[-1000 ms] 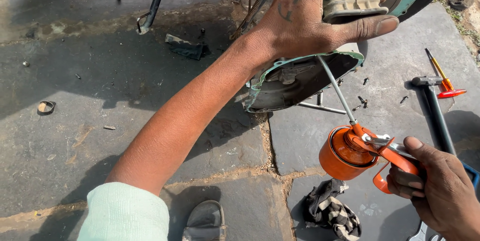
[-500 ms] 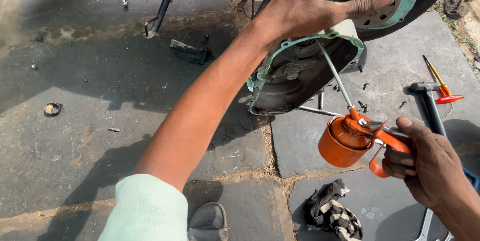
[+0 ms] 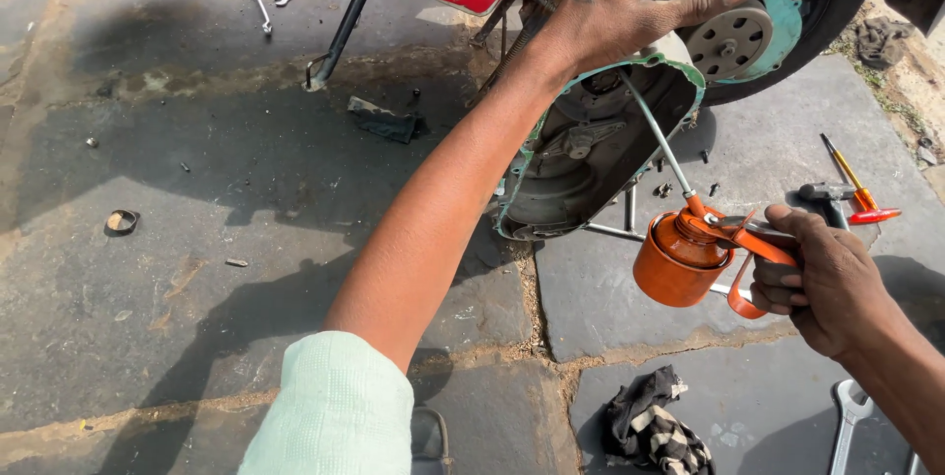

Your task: The person works on a red scooter, using a screwdriver to pry at the engine side cover and removing it from the bike. They scrape old gasket material from the cover by hand, then use an oil can to apply oil to the cover and a rubber part, holding the cover against the scooter.

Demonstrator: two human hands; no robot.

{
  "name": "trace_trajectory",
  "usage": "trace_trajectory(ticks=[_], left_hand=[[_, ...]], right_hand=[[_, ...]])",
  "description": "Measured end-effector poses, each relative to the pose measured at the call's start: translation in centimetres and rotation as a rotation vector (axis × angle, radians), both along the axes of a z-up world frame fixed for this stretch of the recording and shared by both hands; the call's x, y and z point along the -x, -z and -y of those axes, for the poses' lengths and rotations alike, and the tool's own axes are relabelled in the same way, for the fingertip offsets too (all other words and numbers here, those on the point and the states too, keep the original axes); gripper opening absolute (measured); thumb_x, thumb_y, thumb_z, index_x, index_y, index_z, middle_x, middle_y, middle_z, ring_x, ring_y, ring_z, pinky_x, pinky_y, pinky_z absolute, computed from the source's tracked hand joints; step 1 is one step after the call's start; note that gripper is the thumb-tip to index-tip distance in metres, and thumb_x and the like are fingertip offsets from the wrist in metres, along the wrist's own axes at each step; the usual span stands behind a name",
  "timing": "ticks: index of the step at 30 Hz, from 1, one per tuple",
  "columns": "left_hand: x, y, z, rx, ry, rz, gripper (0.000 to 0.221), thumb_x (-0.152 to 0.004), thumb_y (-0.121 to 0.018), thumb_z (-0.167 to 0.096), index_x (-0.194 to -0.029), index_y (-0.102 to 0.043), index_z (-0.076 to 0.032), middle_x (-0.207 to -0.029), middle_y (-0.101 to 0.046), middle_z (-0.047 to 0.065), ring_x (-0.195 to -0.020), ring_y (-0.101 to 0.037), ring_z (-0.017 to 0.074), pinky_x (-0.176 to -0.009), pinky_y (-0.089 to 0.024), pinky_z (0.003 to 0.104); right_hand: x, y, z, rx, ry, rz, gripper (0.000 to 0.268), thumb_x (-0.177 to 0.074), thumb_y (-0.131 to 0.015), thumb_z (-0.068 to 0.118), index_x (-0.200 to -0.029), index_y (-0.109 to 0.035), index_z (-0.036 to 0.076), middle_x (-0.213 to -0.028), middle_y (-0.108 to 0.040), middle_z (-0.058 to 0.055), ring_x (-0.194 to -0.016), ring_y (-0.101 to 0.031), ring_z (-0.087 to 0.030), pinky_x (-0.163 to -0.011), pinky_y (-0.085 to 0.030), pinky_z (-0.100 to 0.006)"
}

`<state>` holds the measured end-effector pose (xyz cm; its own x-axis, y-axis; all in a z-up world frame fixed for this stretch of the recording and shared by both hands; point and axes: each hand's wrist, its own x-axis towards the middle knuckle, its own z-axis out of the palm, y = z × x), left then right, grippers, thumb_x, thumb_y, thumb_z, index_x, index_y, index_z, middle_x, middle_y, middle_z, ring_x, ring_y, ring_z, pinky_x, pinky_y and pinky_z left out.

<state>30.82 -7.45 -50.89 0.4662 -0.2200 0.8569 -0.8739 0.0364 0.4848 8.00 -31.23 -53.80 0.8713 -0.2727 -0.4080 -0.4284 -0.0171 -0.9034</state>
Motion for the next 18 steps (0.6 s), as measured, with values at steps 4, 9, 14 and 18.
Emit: trace_trajectory(ticks=[4, 9, 14, 18], left_hand=[[0.6, -0.3, -0.2, -0.036, 0.009, -0.074, 0.043, -0.077, -0.080, -0.064, -0.093, -0.080, -0.024, -0.092, -0.082, -0.007, -0.093, -0.081, 0.0104, -0.092, -0.063, 0.038], [1.0, -0.3, -0.7, -0.033, -0.010, -0.053, 0.043, -0.078, -0.079, -0.065, -0.091, -0.081, -0.025, -0.091, -0.082, -0.007, -0.094, -0.081, 0.0111, -0.094, -0.061, 0.041], [0.8, -0.2, -1.0, -0.050, 0.006, -0.050, 0.043, -0.078, -0.079, -0.066, -0.092, -0.081, -0.025, -0.093, -0.082, -0.007, -0.096, -0.081, 0.0126, -0.096, -0.060, 0.043], [1.0, -0.3, -1.3, -0.065, 0.017, -0.094, 0.044, -0.076, -0.078, -0.067, -0.092, -0.081, -0.026, -0.093, -0.082, -0.007, -0.096, -0.081, 0.0126, -0.097, -0.060, 0.043]], right_hand=[[0.0, 0.5, 1.2, -0.009, -0.053, -0.012, 0.038, -0.109, -0.044, 0.037, -0.081, -0.043, 0.011, -0.054, -0.022, 0.005, -0.044, -0.019, -0.010, -0.045, -0.024, -0.030], [0.2, 0.2, 1.3, -0.003, -0.080, -0.002, 0.041, -0.110, -0.044, 0.038, -0.080, -0.039, 0.011, -0.055, -0.023, 0.004, -0.045, -0.020, -0.010, -0.045, -0.025, -0.031], [0.6, 0.0, 1.1, -0.021, -0.109, 0.002, 0.043, -0.109, -0.044, 0.038, -0.081, -0.045, 0.006, -0.056, -0.026, 0.004, -0.046, -0.022, -0.010, -0.046, -0.026, -0.031], [0.6, -0.1, 1.1, -0.006, -0.106, -0.016, 0.041, -0.107, -0.045, 0.038, -0.082, -0.047, 0.006, -0.057, -0.028, 0.003, -0.046, -0.024, -0.010, -0.047, -0.027, -0.031]])
